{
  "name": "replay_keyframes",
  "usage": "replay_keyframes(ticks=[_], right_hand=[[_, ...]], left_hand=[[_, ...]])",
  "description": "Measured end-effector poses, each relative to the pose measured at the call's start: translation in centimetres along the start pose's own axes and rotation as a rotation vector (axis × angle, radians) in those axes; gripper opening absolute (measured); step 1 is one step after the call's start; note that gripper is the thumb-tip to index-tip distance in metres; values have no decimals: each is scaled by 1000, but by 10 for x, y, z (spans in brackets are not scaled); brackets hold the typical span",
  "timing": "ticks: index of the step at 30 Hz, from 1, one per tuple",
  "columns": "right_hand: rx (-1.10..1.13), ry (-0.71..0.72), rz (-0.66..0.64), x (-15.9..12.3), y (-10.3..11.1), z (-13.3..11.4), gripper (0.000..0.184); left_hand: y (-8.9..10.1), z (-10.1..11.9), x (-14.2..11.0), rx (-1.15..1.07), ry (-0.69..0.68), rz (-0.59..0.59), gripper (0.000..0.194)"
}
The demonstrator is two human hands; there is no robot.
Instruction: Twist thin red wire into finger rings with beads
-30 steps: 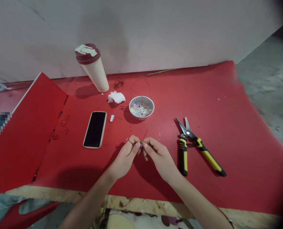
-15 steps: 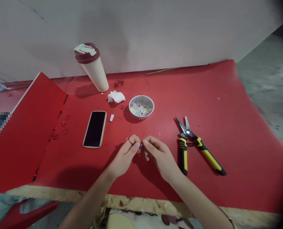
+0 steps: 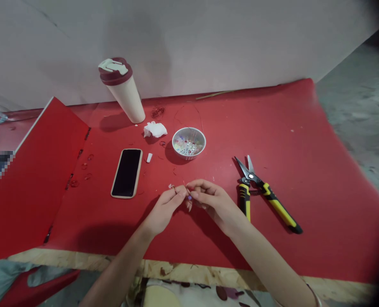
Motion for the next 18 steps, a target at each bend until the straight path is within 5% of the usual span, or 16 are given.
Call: replay_keyframes(ticks=[9,18], right_hand=[[-34,0,20,-2,-5,-3,19],[-170,61,25,-5,-5,-6,24]], left_hand=[[-1,3,1,71,34,28,35],[0,3,1,7,63,-73,35]])
Point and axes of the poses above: each hand's wrist, its own x-axis towards the middle knuckle, its own y-axis out of the back of the hand, z = x × y, the point moved 2 cm from there along x, towards the middle knuckle, and after that the axes turned 15 degrees about -x, right-handed, at the moved point
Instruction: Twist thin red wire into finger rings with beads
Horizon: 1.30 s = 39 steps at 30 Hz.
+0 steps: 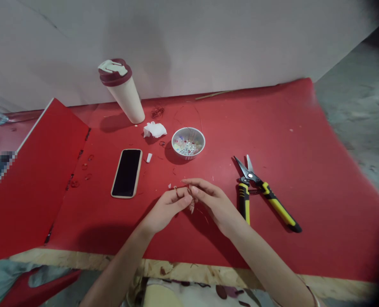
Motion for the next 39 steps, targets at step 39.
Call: replay_keyframes(ticks=[39], right_hand=[[-279,277,240,-4,7,-7,5]], left_hand=[[0,-2,-1,-185,-85,-70,39]])
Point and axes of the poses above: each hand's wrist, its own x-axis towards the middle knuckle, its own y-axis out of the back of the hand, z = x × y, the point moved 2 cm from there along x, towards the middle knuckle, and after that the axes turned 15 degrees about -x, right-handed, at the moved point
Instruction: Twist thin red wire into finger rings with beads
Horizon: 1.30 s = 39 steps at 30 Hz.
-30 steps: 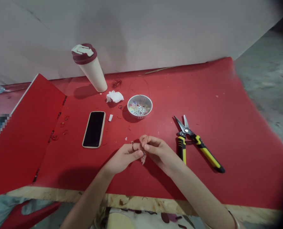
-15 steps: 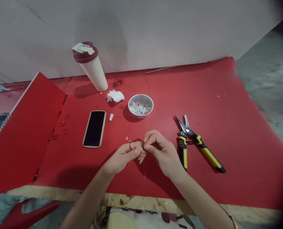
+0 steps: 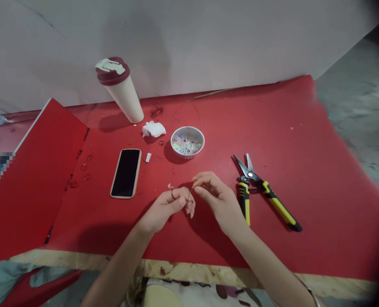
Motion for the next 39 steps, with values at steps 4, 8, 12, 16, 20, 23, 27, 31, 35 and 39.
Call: replay_keyframes(ticks=[4,8,12,16,20,23,27,31,35,39], right_hand=[[-93,-10,102,0,0,2,18],[-65,15,-68,-3,-7,4,21],[20,-63,-87,-5,-10,4,18],[59,-111,10,-4,-11,6,13],[132,-115,66,-3,-14,10,9],[203,-146,64,-2,-15,13,6],[308,-203,50,-2,-18,15,5],[371,-264,49,-3,-21,17,8],[415,-274,47,-5,-26,19,9],[396,-243,64,-6,-29,20,8]], left_hand=[[5,-1,4,80,-99,256,32],[10,-5,3,120,-83,418,32],[9,-4,1,190,-33,449,29],[1,3,1,415,-76,448,26],[-4,5,0,601,-150,387,25],[-4,4,-1,668,-170,371,25],[-5,2,0,717,-170,370,26],[-8,1,1,765,-177,395,34],[-10,-2,1,797,-175,422,34],[-10,-5,1,779,-151,432,33]])
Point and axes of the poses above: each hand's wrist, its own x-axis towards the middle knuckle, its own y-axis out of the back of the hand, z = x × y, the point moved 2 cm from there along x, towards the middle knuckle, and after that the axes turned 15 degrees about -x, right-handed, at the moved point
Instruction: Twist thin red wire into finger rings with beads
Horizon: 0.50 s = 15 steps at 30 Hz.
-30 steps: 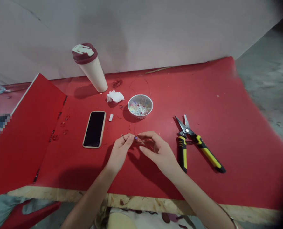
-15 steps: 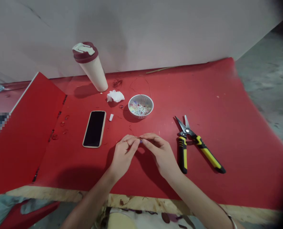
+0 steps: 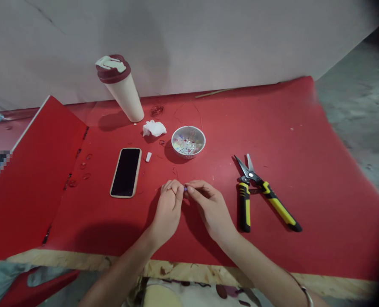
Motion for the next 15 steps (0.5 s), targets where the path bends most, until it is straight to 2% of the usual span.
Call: replay_keyframes(ticks=[11,15], right_hand=[[-255,131,58,-3,1,-9,5],[-304,162,88,-3,4,-12,3]], left_hand=[[3,0,1,-94,27,-28,35],[4,2,1,-256,67,-37,33]])
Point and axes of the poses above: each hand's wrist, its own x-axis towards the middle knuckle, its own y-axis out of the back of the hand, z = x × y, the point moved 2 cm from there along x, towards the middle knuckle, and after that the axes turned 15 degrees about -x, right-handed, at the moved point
